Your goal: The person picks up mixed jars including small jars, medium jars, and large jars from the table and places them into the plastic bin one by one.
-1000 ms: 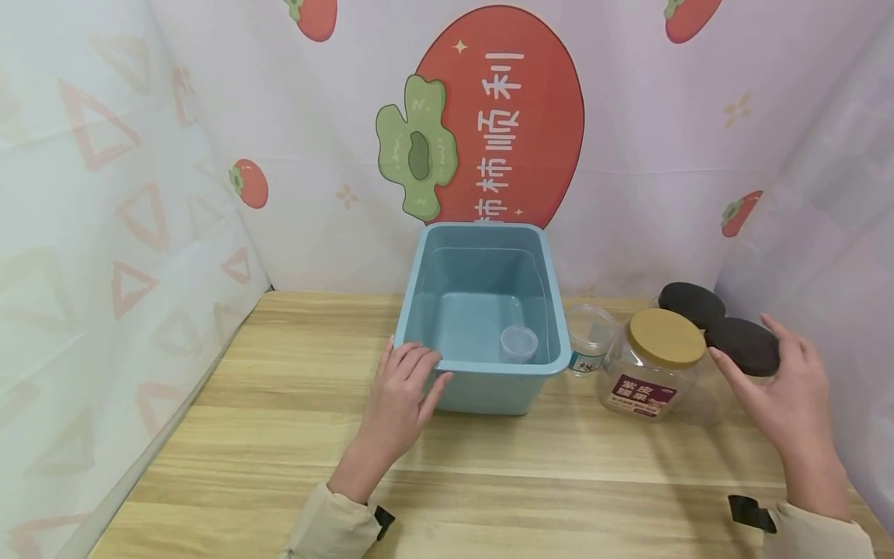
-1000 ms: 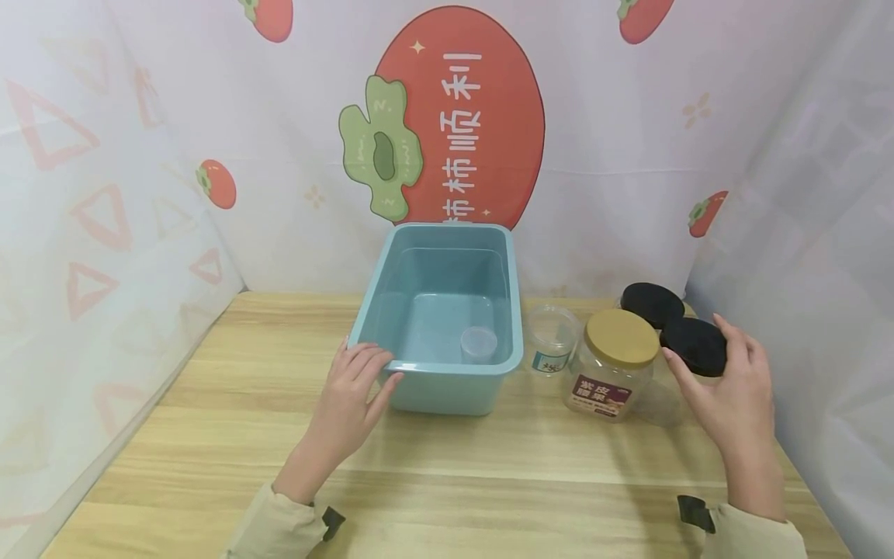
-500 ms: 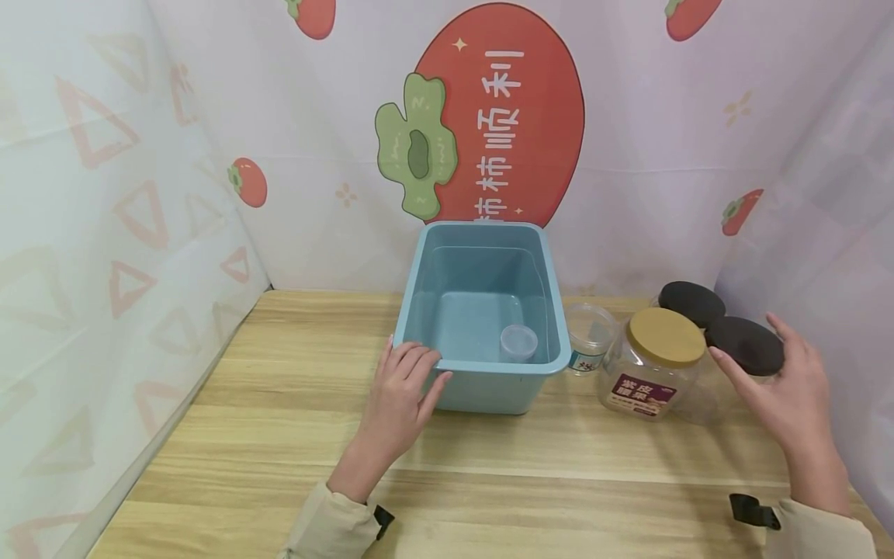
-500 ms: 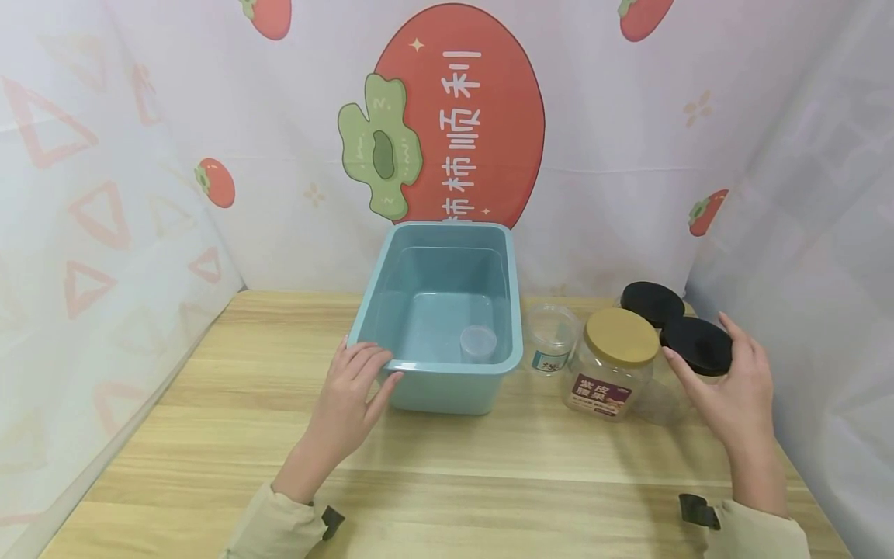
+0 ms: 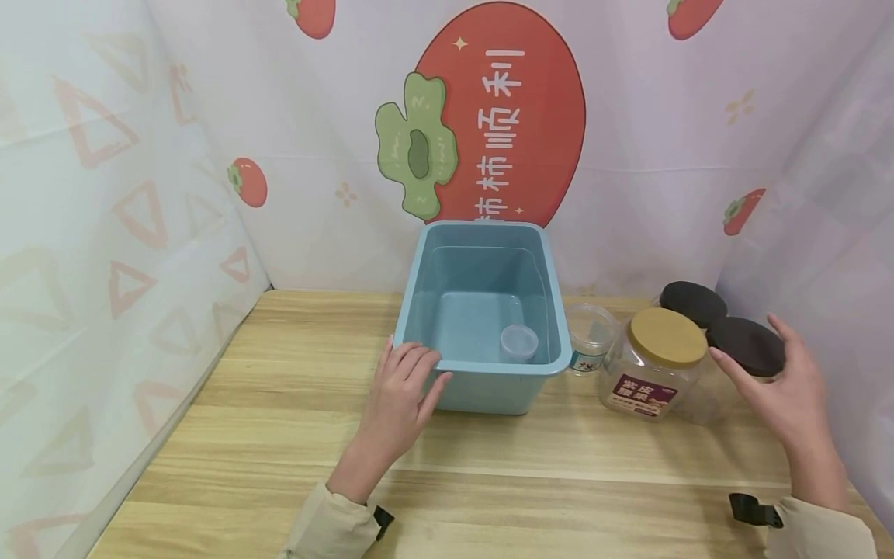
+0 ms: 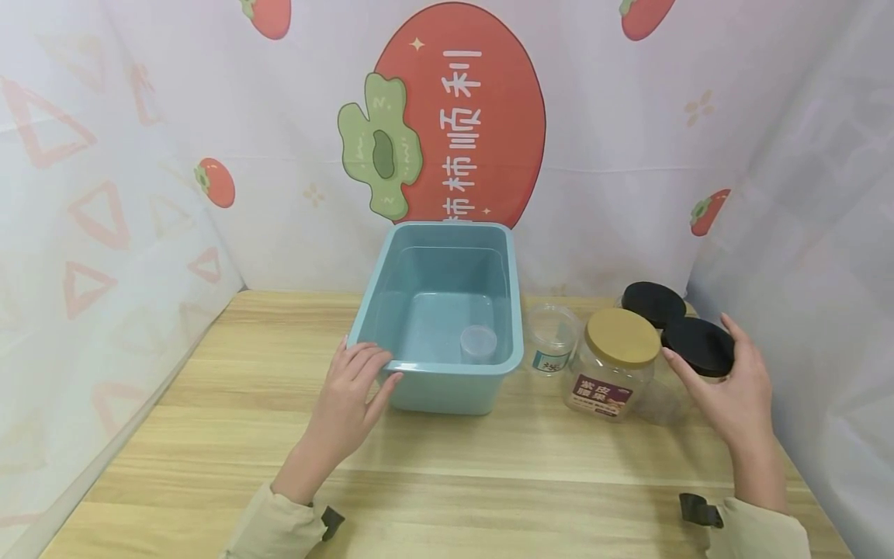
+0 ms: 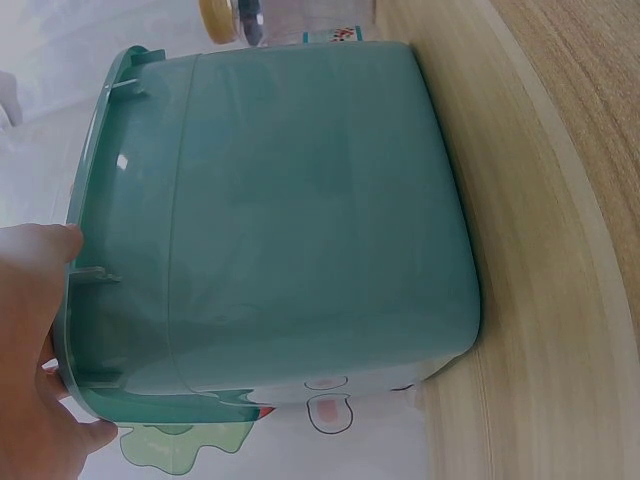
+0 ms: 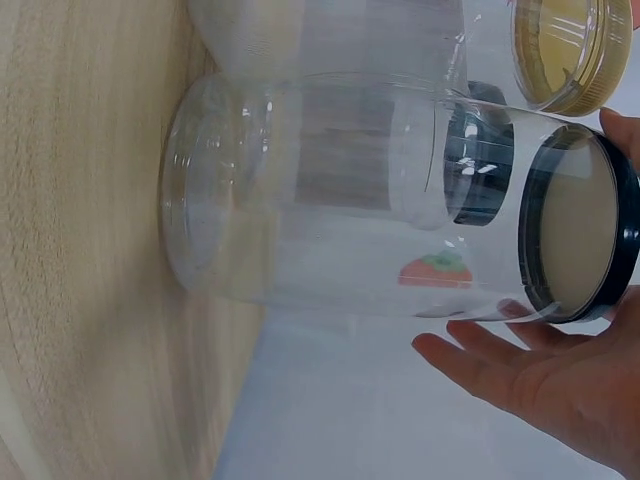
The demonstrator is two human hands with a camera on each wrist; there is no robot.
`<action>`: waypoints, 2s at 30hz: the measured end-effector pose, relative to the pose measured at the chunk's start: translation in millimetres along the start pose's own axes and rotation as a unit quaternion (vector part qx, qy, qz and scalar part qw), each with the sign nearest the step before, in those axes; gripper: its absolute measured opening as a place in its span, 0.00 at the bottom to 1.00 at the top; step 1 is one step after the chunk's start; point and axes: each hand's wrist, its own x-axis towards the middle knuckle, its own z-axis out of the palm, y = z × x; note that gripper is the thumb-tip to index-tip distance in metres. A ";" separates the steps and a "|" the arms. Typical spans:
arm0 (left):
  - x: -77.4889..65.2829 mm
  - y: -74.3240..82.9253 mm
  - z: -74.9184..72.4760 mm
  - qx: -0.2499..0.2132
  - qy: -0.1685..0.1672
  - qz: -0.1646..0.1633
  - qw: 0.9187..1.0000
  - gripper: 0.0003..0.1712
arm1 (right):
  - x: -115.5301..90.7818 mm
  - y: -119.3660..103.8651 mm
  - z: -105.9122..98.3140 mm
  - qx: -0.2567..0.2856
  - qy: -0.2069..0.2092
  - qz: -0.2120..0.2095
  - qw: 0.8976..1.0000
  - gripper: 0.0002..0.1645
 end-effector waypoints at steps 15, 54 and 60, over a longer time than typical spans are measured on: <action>0.0 0.9 -0.2 0.000 -0.007 -0.004 1.000 0.25 | 1.3 8.2 3.4 0.043 -0.010 0.035 0.998 0.56; -0.2 0.7 -0.1 -0.005 -0.007 -0.006 1.000 0.19 | -0.9 2.8 -1.6 0.003 0.013 0.044 0.999 0.53; 0.1 0.7 0.8 0.002 -0.005 0.001 1.000 0.22 | -2.9 3.8 -7.2 0.006 0.022 0.054 0.998 0.52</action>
